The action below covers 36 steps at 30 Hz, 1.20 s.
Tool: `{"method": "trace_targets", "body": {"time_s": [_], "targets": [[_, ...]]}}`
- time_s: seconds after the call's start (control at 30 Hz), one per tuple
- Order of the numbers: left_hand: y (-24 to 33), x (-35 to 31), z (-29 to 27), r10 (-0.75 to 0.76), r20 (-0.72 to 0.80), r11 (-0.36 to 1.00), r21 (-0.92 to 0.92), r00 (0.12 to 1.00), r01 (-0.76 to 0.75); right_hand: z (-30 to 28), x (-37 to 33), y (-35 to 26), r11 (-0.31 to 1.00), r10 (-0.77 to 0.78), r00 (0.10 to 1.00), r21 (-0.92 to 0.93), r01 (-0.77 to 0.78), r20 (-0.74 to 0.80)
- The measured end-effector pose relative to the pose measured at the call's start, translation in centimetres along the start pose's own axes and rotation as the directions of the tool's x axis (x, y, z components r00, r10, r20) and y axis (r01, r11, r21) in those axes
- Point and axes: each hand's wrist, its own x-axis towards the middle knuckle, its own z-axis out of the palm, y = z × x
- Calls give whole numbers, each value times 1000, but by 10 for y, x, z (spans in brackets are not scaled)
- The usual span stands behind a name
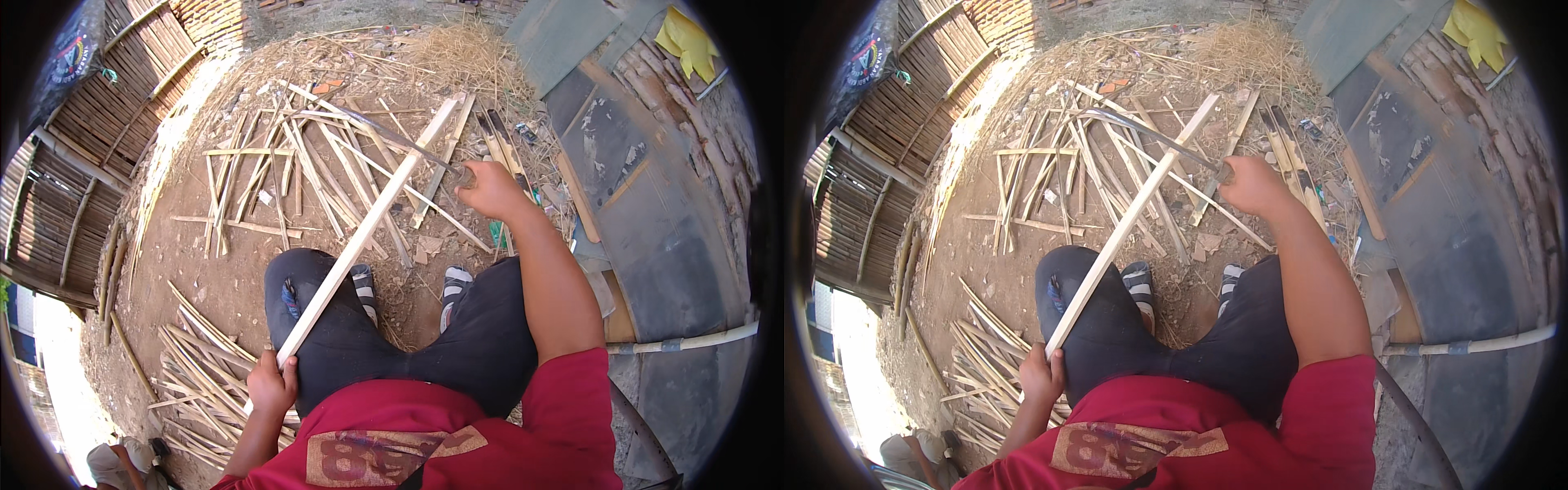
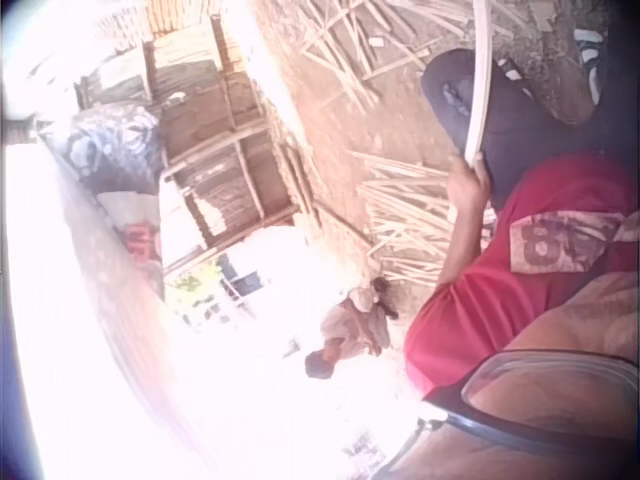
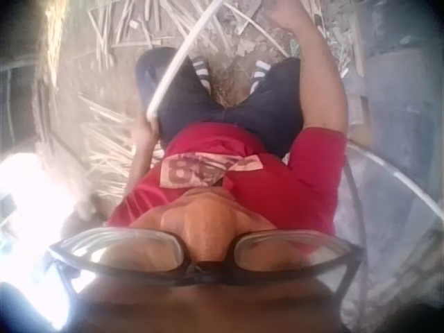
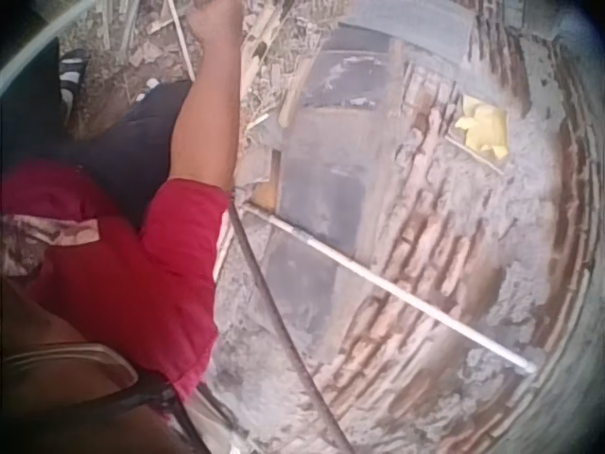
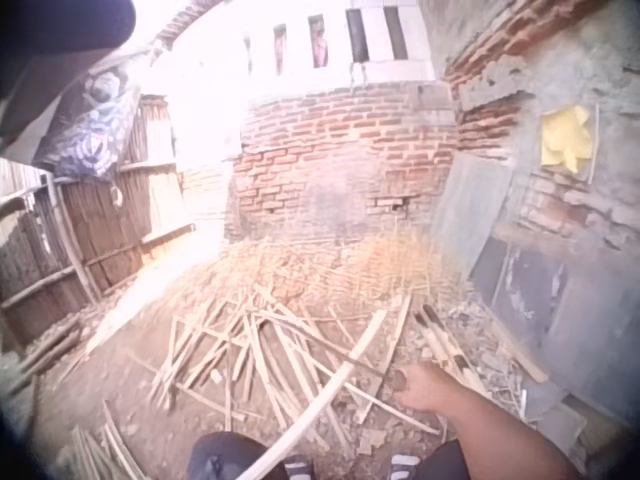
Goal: The person uses a large blade to shave and smooth the edges of long bamboo strips while holding them on their lap, occasionally setting strips aside.
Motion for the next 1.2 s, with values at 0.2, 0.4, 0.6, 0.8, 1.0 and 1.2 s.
{"method": "trace_targets", "body": {"time_s": [0.2,0.4,0.6,0.8,1.0,1.2], "targets": [[-17,-8,13,28,-52,999,-44,998,-30,-16,-2,-43,969,-94,955,-192,152,283],[-9,-4,2,18,-38,999,39,999,-16,-13,7,-1,991,80,997,-108,-79,-1],[-19,-8,10,11,-62,1000,-1,998,-11,-3,5,-28,980,-83,963,-154,126,256],[-9,-5,0,27,-40,995,98,999,-23,-11,6,8,987,138,989,-94,-133,46],[-22,-14,9,63,-111,994,93,992,-53,-13,-6,-38,977,-35,954,-192,96,299],[-7,-5,-2,93,-105,988,135,990,-79,-5,1,5,990,109,972,-116,-86,210]]}}
